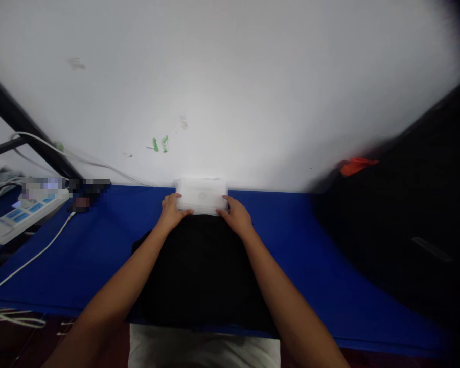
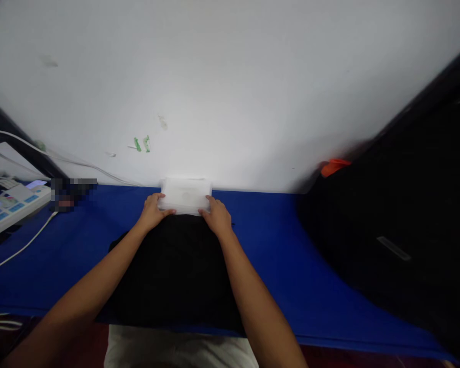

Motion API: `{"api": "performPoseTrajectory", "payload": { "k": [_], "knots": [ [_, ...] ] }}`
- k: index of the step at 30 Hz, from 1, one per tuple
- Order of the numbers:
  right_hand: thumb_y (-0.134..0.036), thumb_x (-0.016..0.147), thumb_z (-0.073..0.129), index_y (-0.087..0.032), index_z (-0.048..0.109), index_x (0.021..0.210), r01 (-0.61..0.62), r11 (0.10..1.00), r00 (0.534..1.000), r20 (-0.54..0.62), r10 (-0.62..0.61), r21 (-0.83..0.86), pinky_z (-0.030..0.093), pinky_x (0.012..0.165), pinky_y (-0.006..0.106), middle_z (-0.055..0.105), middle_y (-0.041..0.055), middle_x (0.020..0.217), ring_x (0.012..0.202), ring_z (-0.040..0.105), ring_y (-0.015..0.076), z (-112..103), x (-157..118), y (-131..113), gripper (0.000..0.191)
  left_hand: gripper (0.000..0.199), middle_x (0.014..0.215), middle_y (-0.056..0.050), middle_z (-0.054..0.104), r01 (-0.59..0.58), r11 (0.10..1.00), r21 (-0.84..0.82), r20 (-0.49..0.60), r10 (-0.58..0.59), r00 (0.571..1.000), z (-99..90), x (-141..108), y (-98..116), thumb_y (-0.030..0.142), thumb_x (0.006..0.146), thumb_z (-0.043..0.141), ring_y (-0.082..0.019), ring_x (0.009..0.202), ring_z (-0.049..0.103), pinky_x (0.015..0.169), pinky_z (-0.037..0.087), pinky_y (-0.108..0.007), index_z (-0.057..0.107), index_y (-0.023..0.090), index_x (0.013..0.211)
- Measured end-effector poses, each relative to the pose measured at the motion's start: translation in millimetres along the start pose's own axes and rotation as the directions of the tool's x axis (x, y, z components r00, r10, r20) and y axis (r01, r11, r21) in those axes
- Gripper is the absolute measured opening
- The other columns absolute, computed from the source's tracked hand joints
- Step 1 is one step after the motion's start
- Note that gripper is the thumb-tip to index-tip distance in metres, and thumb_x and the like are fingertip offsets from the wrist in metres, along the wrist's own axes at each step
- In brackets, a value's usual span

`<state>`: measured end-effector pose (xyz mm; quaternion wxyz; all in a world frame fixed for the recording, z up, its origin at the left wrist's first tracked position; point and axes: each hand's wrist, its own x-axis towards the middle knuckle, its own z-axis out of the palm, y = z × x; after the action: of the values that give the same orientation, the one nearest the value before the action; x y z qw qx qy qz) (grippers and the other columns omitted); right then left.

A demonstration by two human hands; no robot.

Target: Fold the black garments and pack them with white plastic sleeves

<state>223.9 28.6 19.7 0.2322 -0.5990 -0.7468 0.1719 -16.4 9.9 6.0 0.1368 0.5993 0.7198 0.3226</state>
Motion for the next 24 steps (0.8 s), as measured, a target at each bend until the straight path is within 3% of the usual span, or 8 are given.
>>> {"api": "performPoseTrajectory", "payload": {
  "k": [11,19,24],
  "knots": [
    [-0.042,0.079,0.073,-0.025,0.046,0.14,0.04,0.999,0.997,0.062,-0.038,-0.033,0.046,0.093,0.039,0.059,0.011,0.127,0.115,0.055,0.0275,-3,-3,1,0.069,0.056,0.124,-0.01,0.05,0.003,1.0,0.013,0.045,-0.004,0.999,-3.1,0,0,0.028,0.07,0.08,-0.03,0.121,0.048,0.104,0.038,-0.043,0.053,0.023,0.119],
    [-0.04,0.078,0.073,-0.021,0.041,0.143,0.043,0.997,0.997,0.07,-0.039,-0.064,0.044,0.098,0.04,0.056,0.0141,0.133,0.123,0.051,0.0291,-4,-3,1,0.074,0.073,0.129,-0.013,0.046,-0.033,0.998,0.048,0.109,0.028,0.994,-4.7,-4,7,0.032,0.063,0.085,-0.034,0.122,0.044,0.106,0.036,-0.043,0.052,0.022,0.127],
    [-0.036,0.08,0.071,-0.016,0.039,0.144,0.071,0.994,0.995,0.077,-0.065,-0.079,0.043,0.1,0.041,0.055,0.0161,0.135,0.124,0.05,0.0309,-4,-4,1,0.074,0.064,0.13,-0.013,0.045,-0.041,0.996,0.074,0.126,0.032,0.992,-2.0,-7,10,0.035,0.069,0.081,-0.035,0.123,0.043,0.106,0.034,-0.044,0.054,0.022,0.125]
  ]
}}
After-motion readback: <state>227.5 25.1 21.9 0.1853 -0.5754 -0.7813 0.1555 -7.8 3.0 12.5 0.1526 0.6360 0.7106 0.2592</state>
